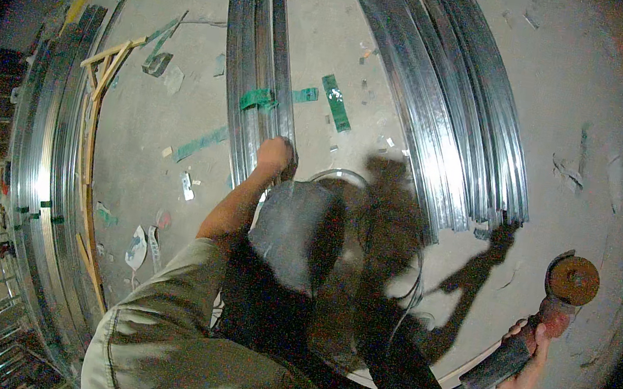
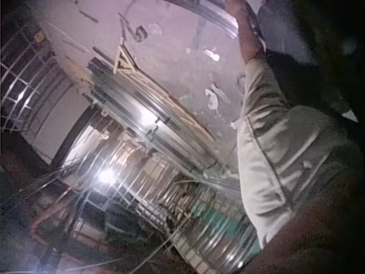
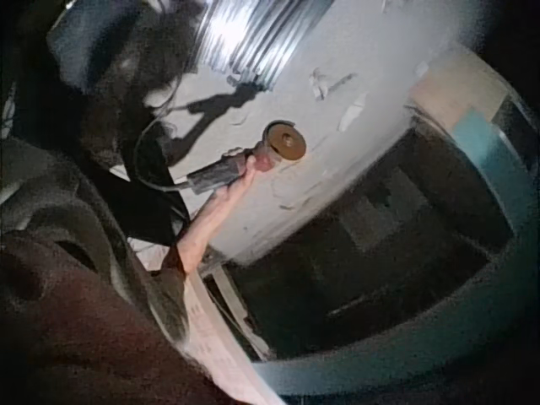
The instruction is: The person uses an angle grinder to cut multiple metal rods on the floor. They hold each rod with one hand and operate the grinder with the other, creating sparks as they cut through the metal. The person repeatedly repositions the rods and the grinder to complete the cuts.
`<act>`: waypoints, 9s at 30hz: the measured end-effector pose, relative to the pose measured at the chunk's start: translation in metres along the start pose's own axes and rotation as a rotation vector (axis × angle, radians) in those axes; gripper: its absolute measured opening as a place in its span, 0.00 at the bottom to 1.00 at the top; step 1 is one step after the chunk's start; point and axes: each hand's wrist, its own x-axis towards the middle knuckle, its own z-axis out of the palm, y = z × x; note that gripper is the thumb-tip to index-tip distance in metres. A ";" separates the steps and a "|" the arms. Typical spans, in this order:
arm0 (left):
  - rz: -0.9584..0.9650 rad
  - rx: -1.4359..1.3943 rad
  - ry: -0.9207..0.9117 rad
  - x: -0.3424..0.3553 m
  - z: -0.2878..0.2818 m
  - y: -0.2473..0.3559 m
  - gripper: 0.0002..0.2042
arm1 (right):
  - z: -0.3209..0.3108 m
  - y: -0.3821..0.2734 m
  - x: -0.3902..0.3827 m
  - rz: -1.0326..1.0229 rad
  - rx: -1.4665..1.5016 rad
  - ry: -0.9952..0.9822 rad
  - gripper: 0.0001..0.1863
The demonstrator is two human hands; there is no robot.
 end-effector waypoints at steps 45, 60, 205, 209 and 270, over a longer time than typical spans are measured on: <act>-0.001 -1.793 -0.667 -0.067 -0.112 0.318 0.13 | 0.031 0.013 -0.022 -0.315 -1.315 0.006 0.36; 0.045 -1.445 -0.603 -0.089 -0.084 0.337 0.16 | 0.037 0.021 -0.031 -0.320 -1.603 0.030 0.38; 0.290 -1.522 -0.770 -0.115 -0.046 0.360 0.23 | 0.032 0.026 -0.026 -0.151 -1.693 0.069 0.30; 0.214 -1.109 -0.643 -0.113 -0.052 0.363 0.24 | 0.034 0.024 -0.027 -0.133 -1.673 0.073 0.30; -0.186 -2.012 -0.767 -0.086 -0.067 0.347 0.18 | -0.004 0.013 -0.034 -0.266 -1.402 -0.005 0.38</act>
